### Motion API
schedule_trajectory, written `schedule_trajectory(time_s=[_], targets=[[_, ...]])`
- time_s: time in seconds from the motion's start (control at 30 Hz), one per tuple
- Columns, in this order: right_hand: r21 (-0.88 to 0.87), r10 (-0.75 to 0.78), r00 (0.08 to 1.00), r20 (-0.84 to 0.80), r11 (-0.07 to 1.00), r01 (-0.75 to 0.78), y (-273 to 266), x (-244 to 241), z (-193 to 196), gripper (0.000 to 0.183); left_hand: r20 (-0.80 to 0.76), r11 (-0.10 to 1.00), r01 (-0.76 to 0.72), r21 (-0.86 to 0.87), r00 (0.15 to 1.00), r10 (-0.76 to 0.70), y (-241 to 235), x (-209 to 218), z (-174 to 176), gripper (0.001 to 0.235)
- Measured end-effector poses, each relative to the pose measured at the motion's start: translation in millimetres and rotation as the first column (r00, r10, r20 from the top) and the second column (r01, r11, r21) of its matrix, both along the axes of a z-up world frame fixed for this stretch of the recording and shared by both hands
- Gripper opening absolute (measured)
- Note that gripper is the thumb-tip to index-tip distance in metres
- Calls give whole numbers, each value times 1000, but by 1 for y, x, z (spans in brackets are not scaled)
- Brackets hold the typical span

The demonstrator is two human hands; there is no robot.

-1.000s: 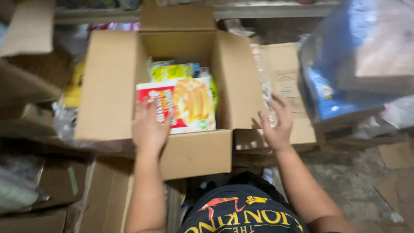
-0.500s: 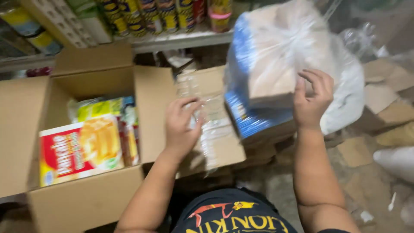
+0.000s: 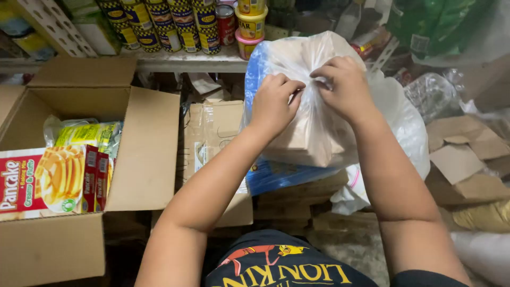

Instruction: Packing various grocery items from shelves and storage piles into cardboard boxes.

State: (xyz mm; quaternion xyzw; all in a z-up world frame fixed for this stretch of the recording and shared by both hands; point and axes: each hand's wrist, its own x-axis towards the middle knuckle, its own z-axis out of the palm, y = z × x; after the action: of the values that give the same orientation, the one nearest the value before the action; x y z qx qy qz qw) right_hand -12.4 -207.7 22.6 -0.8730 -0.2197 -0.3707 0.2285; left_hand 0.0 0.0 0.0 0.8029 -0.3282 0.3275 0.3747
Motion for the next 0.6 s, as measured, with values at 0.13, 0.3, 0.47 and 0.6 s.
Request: schedule_trajectory(time_s=[0.13, 0.3, 0.47, 0.6], targets=[[-81, 84, 990, -116, 992, -94, -10, 15, 2, 19, -59, 994, -55, 92, 996, 60, -19, 19, -9, 13], [43, 187, 965, -185, 982, -182, -21, 29, -9, 17, -102, 988, -103, 117, 988, 115, -29, 25, -10, 16], [351, 254, 925, -283, 925, -147, -21, 35, -23, 16, -299, 1000, -23, -4, 954, 21, -34, 34, -11, 15], [246, 280, 939, -200, 942, -229, -24, 34, -20, 17, -274, 999, -36, -4, 961, 33, -35, 36, -11, 15]])
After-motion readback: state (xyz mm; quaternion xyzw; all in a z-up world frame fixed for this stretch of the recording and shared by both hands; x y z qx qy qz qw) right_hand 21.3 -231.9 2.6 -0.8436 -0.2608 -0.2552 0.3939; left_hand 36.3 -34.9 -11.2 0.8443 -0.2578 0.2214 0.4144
